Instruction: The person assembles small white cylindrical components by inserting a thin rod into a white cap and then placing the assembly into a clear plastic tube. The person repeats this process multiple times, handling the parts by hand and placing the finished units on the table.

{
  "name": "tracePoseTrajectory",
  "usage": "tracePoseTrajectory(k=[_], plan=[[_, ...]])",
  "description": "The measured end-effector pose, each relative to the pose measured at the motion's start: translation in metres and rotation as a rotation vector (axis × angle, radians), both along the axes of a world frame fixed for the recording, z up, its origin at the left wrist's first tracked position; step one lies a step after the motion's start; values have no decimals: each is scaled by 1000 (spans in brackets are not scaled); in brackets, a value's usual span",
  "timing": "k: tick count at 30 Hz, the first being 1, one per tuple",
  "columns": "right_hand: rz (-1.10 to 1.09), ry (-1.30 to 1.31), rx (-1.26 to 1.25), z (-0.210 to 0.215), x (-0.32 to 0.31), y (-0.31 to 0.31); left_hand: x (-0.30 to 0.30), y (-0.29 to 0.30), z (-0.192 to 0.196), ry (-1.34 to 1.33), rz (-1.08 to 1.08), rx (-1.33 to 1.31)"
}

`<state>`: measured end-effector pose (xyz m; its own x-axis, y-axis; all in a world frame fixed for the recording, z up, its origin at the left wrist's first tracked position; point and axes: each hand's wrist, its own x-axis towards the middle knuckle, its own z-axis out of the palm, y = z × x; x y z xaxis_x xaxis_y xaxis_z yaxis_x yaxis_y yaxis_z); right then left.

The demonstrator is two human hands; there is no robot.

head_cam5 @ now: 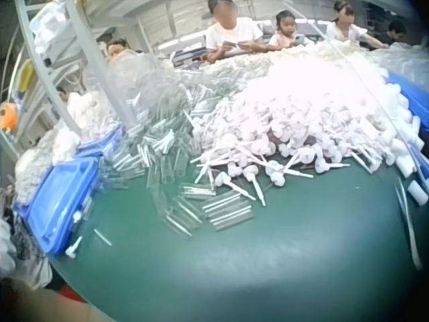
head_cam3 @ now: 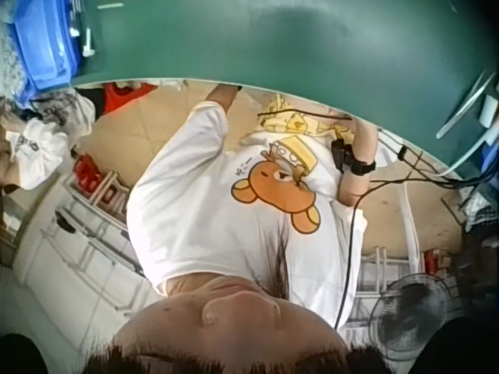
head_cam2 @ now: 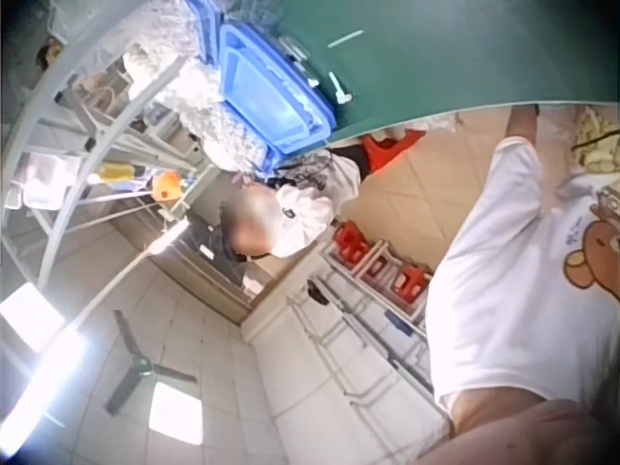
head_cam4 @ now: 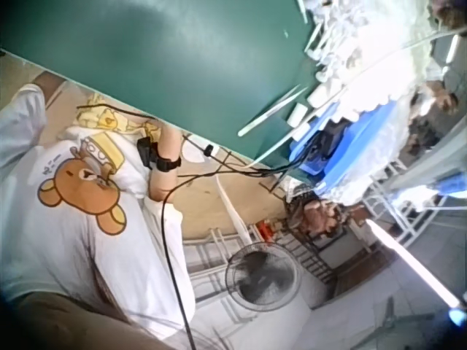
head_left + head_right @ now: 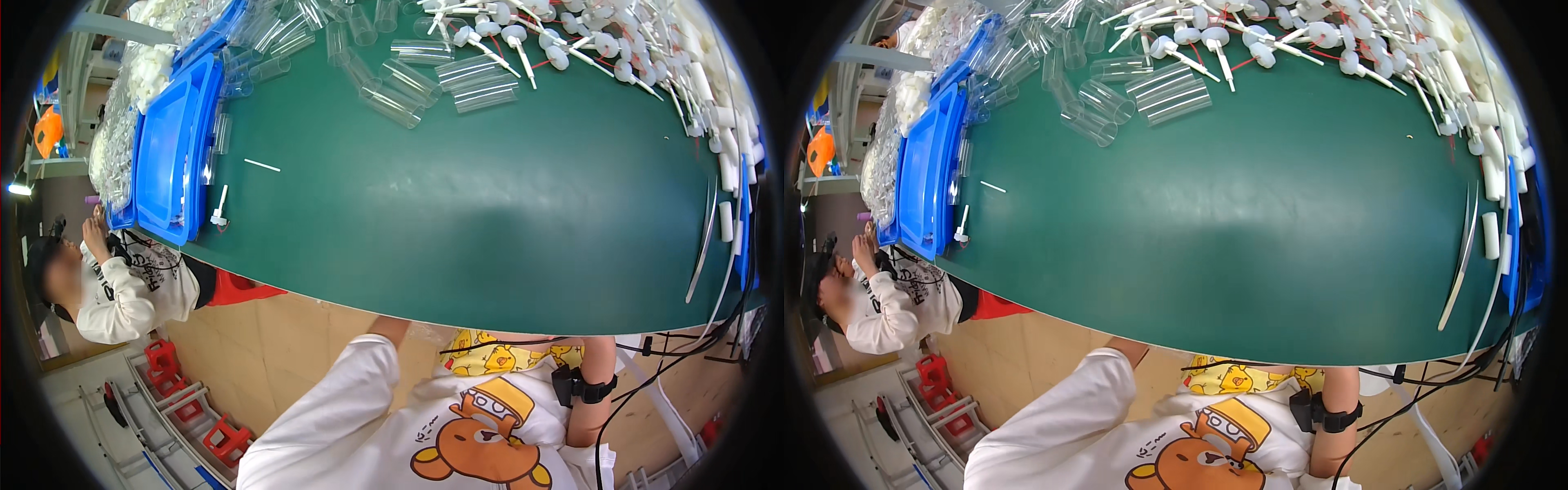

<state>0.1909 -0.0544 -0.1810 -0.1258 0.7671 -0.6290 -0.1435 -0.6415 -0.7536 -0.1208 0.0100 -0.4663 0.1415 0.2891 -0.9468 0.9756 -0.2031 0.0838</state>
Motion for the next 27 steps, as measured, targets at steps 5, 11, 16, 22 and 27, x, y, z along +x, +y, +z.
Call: tracePoseTrajectory(k=[5, 11, 16, 22, 27], plan=[[4, 7, -16, 0, 3, -4, -72, 15, 17, 181, -40, -121], [9, -13, -11, -3, 1, -2, -86, 10, 29, 182, -38, -177], [45, -41, 20, -7, -2, 1, -36, -39, 43, -17, 6, -209], [51, -109, 90, -21, -4, 12, -2, -137, 67, -140, 25, -86], [96, -126, 58, -15, -4, 16, -13, -153, 84, -114, 214, -71]])
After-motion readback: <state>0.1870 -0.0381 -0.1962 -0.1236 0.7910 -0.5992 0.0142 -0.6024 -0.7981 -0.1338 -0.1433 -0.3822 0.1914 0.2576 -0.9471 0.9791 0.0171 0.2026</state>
